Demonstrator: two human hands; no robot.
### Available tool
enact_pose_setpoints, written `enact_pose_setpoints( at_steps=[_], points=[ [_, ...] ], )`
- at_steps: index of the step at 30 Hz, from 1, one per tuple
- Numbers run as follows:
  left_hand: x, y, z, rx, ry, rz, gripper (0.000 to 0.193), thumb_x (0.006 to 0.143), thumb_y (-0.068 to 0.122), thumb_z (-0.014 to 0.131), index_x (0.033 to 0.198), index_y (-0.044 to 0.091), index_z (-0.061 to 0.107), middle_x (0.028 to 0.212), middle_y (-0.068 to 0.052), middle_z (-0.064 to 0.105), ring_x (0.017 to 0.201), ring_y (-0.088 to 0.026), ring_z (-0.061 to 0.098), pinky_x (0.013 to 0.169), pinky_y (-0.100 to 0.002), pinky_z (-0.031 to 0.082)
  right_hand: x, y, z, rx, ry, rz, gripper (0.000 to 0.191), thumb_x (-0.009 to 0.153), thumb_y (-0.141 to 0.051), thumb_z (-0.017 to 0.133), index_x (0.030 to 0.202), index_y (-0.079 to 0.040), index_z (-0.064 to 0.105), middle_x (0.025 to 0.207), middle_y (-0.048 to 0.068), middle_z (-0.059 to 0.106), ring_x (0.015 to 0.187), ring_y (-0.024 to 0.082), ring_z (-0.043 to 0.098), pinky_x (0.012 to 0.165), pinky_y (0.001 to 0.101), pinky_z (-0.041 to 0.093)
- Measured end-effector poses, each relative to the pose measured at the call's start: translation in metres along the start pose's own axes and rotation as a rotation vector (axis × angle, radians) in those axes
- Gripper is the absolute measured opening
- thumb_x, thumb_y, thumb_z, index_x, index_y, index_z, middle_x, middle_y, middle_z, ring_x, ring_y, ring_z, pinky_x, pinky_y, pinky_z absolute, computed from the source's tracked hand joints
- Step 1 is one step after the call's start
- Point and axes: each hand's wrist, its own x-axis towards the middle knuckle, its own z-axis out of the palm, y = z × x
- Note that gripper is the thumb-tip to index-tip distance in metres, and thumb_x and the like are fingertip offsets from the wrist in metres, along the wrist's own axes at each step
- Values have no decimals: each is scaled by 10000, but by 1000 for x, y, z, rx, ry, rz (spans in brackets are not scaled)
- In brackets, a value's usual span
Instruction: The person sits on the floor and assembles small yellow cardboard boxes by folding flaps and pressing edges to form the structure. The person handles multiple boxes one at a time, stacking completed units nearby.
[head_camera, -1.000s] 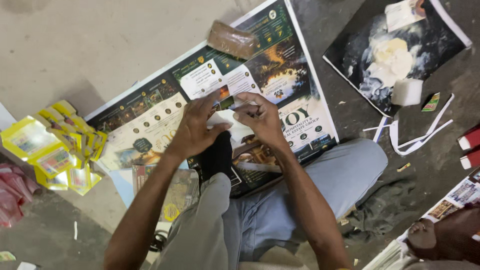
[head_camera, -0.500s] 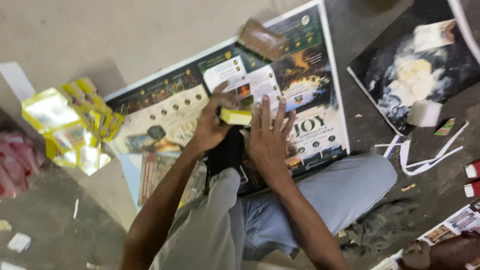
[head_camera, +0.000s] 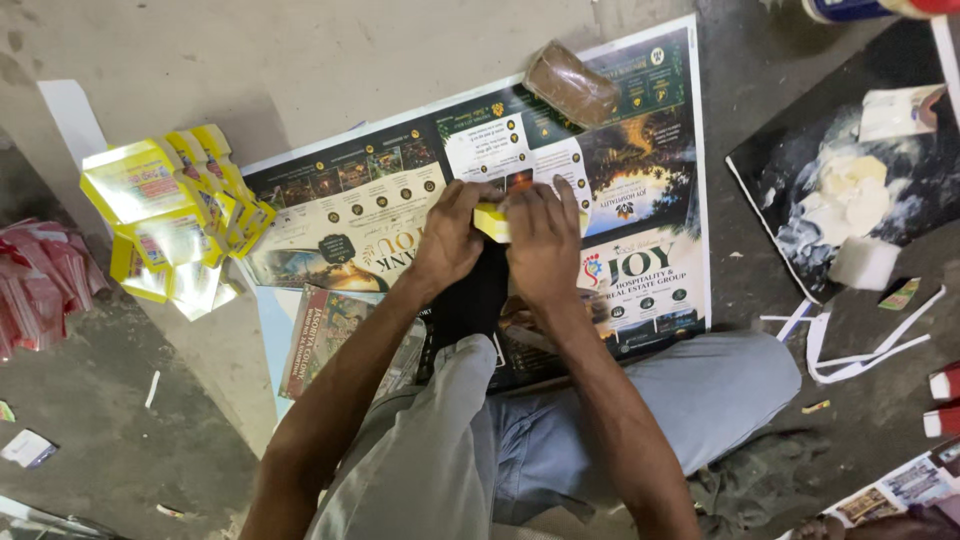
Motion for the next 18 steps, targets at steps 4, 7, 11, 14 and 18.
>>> enact_pose_setpoints(
  at_steps=[4,7,11,14,18],
  points=[
    [-11,16,-12,-78,4,-49,318,837,160,805,1107,74,662,1123,-136,724,1034,-276,716,883,-385,606,-12,14,3,549,175,93,268,856,90,632,1103,-13,605,1081,139,709,1111,304,693,1194,516,422],
    [-22,28,-10,-319,64,307,316,1016,282,599,1204,33,549,1480,-267,492,1400,-378,482,1139,-496,445,-24,13,17,1144,202,389,206,969,121,597,1106,-33,591,1087,93,715,1049,191,702,1119,427,487],
    [-28,33,10,-497,43,84,455,1131,367,416,1417,15,446,1503,-207,524,1435,-321,455,1200,-447,384,-36,-2,36,961,255,501,160,961,105,633,1090,10,622,1111,124,719,1172,232,656,995,365,533],
    [-36,26,21,-547,46,49,372,1155,336,427,1317,9,501,1440,-204,575,1468,-321,426,1222,-432,375,-44,-8,40,981,251,629,183,936,88,657,1105,22,632,1041,98,706,1034,194,643,919,326,539],
    [-42,13,28,-499,81,80,311,1152,305,427,1221,14,514,1399,-209,592,1398,-310,497,1150,-400,436,-48,-12,40,1078,358,560,200,952,60,618,1149,24,613,1292,74,671,1131,159,653,978,304,546]
  ],
)
